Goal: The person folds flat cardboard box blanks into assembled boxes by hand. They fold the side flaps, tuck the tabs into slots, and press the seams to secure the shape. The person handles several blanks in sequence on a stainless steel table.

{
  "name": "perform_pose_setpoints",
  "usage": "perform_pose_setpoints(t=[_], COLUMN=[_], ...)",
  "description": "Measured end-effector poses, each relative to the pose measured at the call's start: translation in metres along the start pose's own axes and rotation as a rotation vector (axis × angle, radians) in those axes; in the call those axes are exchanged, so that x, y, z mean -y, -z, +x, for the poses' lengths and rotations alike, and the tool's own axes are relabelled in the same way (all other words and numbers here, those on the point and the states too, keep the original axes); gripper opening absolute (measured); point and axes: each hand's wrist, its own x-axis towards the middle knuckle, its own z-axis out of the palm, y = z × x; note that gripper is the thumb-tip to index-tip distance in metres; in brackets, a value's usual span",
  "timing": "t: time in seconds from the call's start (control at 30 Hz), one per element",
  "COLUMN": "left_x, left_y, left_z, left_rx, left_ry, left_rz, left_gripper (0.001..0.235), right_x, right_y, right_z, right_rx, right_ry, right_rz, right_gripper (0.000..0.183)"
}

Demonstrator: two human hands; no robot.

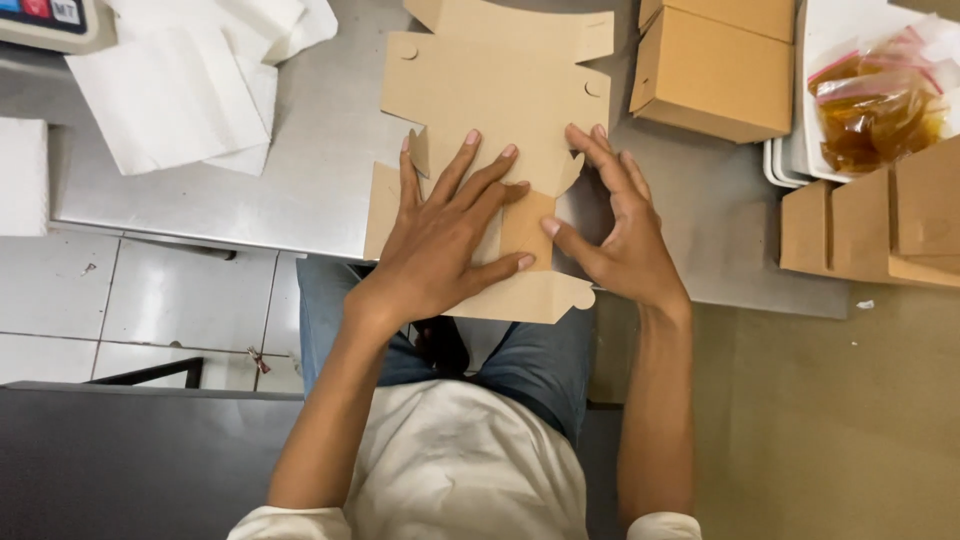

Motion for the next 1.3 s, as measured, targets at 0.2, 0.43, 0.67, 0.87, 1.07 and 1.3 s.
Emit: perform_pose_setpoints(t=[0.2,0.43,0.67,0.87,1.07,1.3], left_x=[0.001,0.000,0.001,0.000,0.000,-0.002], left_y=[0.000,0.000,0.000,-0.001,0.001,0.002], left_z=[-0.001,0.000,0.000,0.001,0.001,0.002], left_rx=[0.005,-0.002,-0.014,-0.014,0.008,-0.007], left_ry=[-0.009,-0.006,-0.004,0.000,0.004,0.003], left_rz=[-0.002,-0.008,0.009,0.007,0.003,0.002], left_gripper=[0.066,0.067,0.067,0.065,0.064,0.064], right_x=[-0.002,-0.007,-0.007,-0.005,-0.002,-0.007], right_y=[0.014,0.015,0.016,0.012,0.003,-0.002], right_z=[-0.002,-0.001,0.000,0.002,0.003,0.005], right_rx=[0.210,0.223,0.214,0.175,0.038,-0.055], right_ry=[0.029,0.043,0.041,0.005,-0.029,-0.014], right_rz=[-0.024,-0.003,0.043,0.025,0.032,0.038], right_gripper=[0.110,0.111,0.108,0.099,0.083,0.071])
